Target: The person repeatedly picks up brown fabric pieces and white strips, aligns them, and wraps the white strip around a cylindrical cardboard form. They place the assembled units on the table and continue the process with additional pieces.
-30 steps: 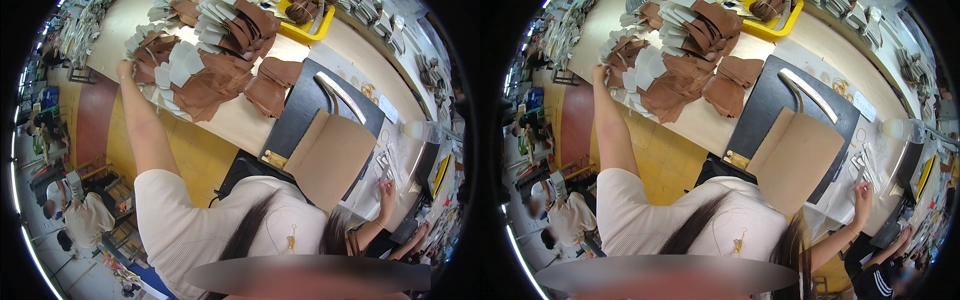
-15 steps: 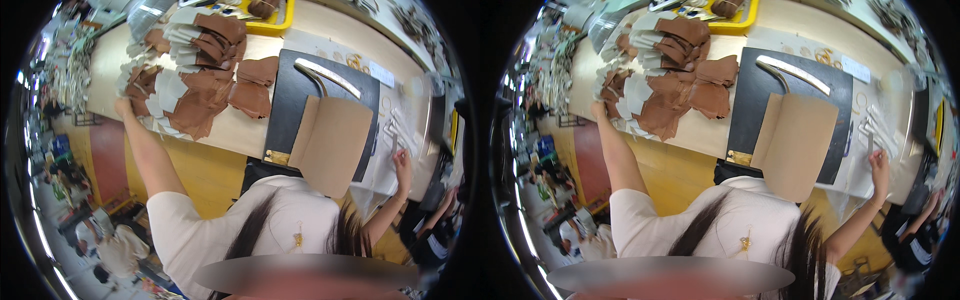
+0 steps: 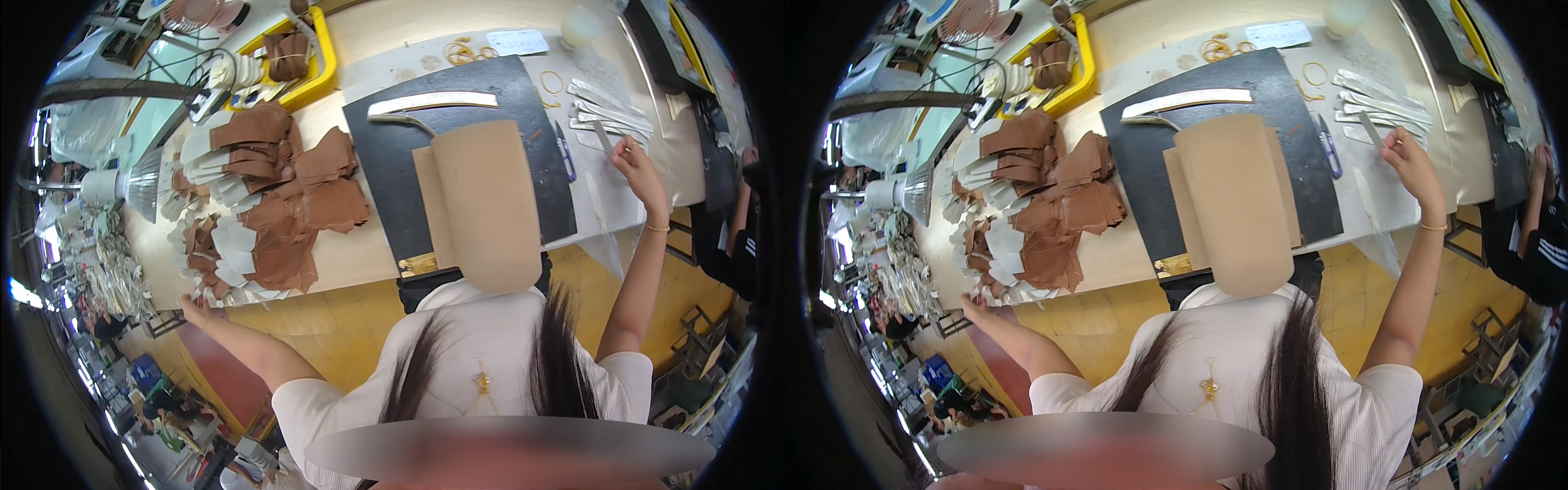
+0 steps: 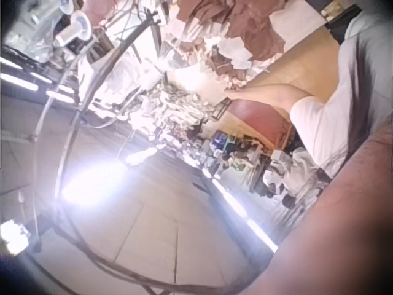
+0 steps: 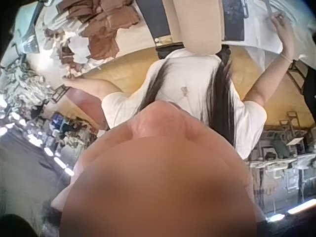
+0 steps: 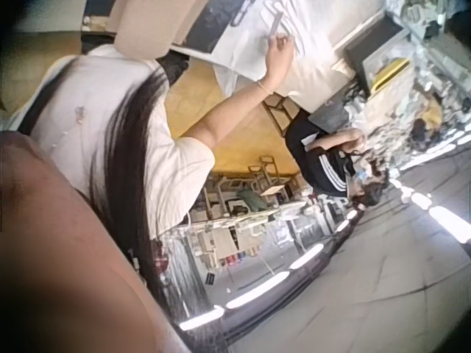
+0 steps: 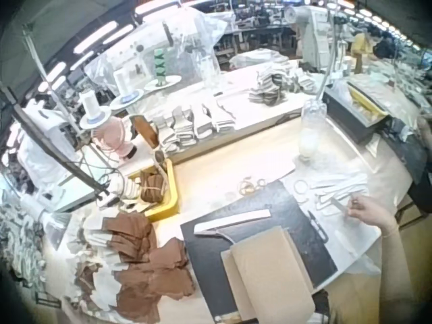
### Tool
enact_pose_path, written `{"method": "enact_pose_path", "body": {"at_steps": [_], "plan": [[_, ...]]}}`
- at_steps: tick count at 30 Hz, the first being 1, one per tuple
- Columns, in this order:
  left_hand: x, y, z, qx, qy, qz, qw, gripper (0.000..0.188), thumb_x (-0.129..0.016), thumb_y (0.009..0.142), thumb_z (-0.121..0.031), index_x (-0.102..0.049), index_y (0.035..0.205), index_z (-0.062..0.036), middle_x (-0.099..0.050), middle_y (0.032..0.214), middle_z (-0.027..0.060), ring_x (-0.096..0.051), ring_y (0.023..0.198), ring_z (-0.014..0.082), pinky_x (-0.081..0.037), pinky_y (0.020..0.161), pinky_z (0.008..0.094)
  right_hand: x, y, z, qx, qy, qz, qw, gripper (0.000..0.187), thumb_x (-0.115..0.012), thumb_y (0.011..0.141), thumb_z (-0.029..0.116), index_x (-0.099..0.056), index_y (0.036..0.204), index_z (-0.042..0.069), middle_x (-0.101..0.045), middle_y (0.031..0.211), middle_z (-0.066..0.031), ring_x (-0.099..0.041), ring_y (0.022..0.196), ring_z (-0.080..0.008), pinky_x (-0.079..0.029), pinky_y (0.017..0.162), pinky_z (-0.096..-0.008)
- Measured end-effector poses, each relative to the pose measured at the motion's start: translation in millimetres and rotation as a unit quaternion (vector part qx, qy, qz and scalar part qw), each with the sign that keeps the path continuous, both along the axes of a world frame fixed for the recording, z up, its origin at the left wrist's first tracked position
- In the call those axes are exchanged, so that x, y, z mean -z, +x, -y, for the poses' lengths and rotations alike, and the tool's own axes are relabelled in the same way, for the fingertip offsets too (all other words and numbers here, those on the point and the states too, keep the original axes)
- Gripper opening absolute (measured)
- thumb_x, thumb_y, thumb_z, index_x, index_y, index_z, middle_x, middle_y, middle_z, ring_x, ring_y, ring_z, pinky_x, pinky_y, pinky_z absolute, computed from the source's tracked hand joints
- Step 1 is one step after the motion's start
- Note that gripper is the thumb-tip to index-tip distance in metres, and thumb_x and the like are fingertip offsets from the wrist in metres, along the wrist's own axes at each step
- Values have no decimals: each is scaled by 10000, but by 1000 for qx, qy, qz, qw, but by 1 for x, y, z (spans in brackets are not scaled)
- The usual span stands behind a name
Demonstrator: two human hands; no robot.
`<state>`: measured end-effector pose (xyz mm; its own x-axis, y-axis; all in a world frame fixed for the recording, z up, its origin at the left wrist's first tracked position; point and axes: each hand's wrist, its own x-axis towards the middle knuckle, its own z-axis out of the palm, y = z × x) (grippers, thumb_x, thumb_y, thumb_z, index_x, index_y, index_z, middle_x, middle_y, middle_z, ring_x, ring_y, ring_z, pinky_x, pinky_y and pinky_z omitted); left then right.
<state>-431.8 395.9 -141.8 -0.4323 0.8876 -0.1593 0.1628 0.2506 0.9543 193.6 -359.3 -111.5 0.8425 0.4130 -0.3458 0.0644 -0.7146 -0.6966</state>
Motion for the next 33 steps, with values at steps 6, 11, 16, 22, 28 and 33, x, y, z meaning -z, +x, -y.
{"method": "enact_pose_path", "body": {"at_steps": [6,11,16,22,28,33], "plan": [[-50,-18,13,93,25,5,995,157,-608,825,-136,-647,867,11,-601,758,89,-483,537,128,-367,436,230,-4,-1,-1,22,11,-19,1000,128,-569,879,73,-442,898,74,-470,688,40,-381,618,-52,-326,557,-223],[-156,54,84,284,162,-30,945,226,-576,912,-183,-576,1044,0,-641,981,127,-483,584,60,-386,475,184,0,1,6,12,17,-19,1000,129,-567,889,92,-439,896,80,-465,709,47,-384,647,-47,-325,578,-214],[-224,176,206,379,251,73,888,228,-616,879,-100,-493,1040,5,-610,996,169,-491,617,87,-411,507,175,8,11,18,15,78,-55,995,117,-557,911,112,-442,902,88,-501,810,37,-444,793,-52,-336,687,-192],[-190,301,342,585,258,327,696,207,-670,685,3,-524,830,-17,-569,766,141,-540,587,152,-427,539,214,6,5,11,80,173,-29,981,108,-553,924,121,-458,941,72,-611,1024,-65,-550,1094,-142,-368,880,-224],[-125,376,404,686,-233,229,650,160,-647,805,39,-588,954,43,-629,766,103,-637,650,138,-518,581,213,-39,-20,-19,123,252,34,959,124,-574,911,126,-500,977,52,-625,897,-60,-555,711,-74,-408,669,-193],[-102,369,416,692,-286,221,625,165,-628,847,-22,-583,985,56,-650,812,133,-651,672,152,-531,614,227,-92,-60,-61,61,284,-14,957,115,-616,881,136,-555,915,44,-620,758,-55,-539,619,-67,-402,574,-180]]}}
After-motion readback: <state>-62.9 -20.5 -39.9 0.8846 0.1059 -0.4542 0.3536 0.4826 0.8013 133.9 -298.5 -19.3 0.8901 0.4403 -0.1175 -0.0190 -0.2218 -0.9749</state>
